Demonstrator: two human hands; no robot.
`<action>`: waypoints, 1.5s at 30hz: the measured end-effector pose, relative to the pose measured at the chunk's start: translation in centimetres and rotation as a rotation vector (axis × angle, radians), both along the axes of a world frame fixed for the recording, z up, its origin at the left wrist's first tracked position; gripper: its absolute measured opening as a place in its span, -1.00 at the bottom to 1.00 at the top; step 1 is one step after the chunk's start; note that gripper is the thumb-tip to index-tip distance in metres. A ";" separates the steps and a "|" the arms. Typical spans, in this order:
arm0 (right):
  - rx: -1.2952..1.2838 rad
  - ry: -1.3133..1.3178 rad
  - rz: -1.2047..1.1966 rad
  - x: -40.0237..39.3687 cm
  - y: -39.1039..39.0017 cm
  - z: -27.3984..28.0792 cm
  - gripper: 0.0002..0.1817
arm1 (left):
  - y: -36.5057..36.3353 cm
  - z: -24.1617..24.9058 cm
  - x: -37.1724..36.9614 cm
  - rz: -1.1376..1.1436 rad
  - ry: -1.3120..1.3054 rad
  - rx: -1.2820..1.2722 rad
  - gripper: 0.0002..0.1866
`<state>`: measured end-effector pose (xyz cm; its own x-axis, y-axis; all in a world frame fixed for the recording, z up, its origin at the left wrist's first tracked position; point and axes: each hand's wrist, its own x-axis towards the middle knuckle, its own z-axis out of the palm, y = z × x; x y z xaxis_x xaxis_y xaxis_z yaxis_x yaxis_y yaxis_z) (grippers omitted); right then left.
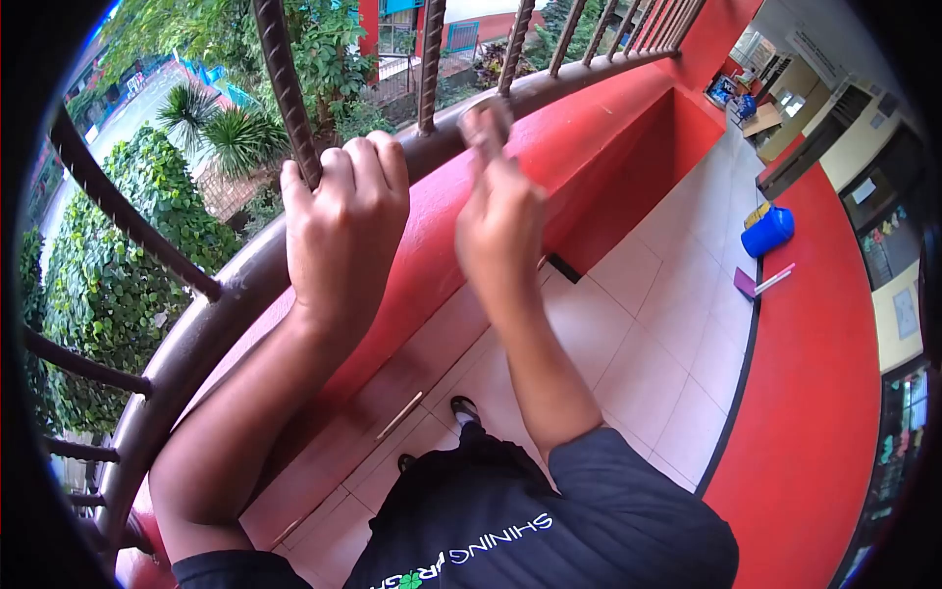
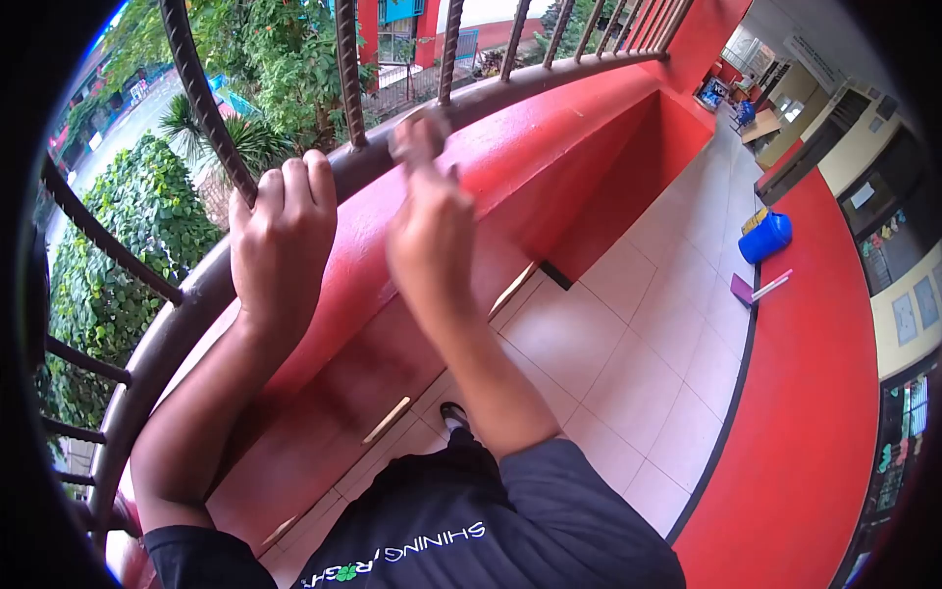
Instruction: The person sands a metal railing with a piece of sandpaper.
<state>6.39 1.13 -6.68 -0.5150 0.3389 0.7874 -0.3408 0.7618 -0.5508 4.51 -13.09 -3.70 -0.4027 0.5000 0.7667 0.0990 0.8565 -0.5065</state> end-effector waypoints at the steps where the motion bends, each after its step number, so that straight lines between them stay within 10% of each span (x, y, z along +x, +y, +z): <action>1: -0.069 -0.105 -0.076 -1.1 1.9 0.6 -0.66 | -0.1 0.0 -0.1 0.002 0.032 -0.031 -0.91; 7: 0.103 0.138 0.031 0.5 -2.1 -0.8 -0.56 | 0.2 -0.1 -0.3 0.045 0.038 -0.015 -0.93; 9: -0.102 -0.321 -0.109 0.1 0.6 2.5 -0.57 | 0.2 -0.2 -0.2 0.060 0.044 -0.038 -0.93; 15: 0.086 0.187 0.037 1.2 -3.6 -0.5 -0.59 | 0.3 -0.3 -0.5 0.028 0.043 0.011 -0.94; 17: -0.107 -0.309 -0.166 -0.3 0.1 1.1 -0.72 | 0.0 -0.5 -0.3 0.029 0.038 -0.016 -0.93; 21: -0.045 -0.309 -0.151 -0.1 1.1 1.9 -0.78 | 0.3 -0.2 -0.4 0.035 0.043 -0.005 -0.92; 23: 0.082 0.191 0.057 0.6 -2.2 0.0 -0.77 | 0.2 -0.1 -0.6 0.030 0.044 -0.011 -0.91; 27: -0.255 -0.203 -0.161 -2.4 4.4 2.6 -0.71 | 0.0 -0.1 -0.3 0.032 0.028 -0.033 -0.90; 31: 0.121 0.180 0.062 -0.7 0.7 0.3 -0.73 | 0.1 0.1 -0.6 0.050 0.050 -0.053 -0.91; 35: -0.253 -0.270 -0.168 -2.7 6.0 2.6 -0.72 | 0.0 0.2 -0.3 0.045 0.069 -0.073 -0.91; 37: -0.032 -0.212 -0.120 -1.3 4.4 1.3 -0.78 | 0.2 0.4 -0.1 0.069 0.063 -0.084 -0.91; 39: 0.014 -0.106 0.060 -0.2 1.7 0.6 -0.44 | 0.2 0.5 -0.1 0.074 0.066 -0.087 -0.90; 41: -0.009 0.064 0.008 -0.3 1.2 0.1 -0.75 | 0.2 0.3 -0.1 0.079 0.046 -0.106 -0.90; 45: -0.065 -0.163 -0.147 -2.7 6.0 1.2 -0.74 | 0.0 0.4 -0.1 0.089 0.066 -0.140 -0.91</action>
<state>3.70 7.08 -5.49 -0.5751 0.4671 0.6717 -0.1316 0.7575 -0.6394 4.42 -13.05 -3.35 -0.4011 0.5688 0.7181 -0.0114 0.7807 -0.6248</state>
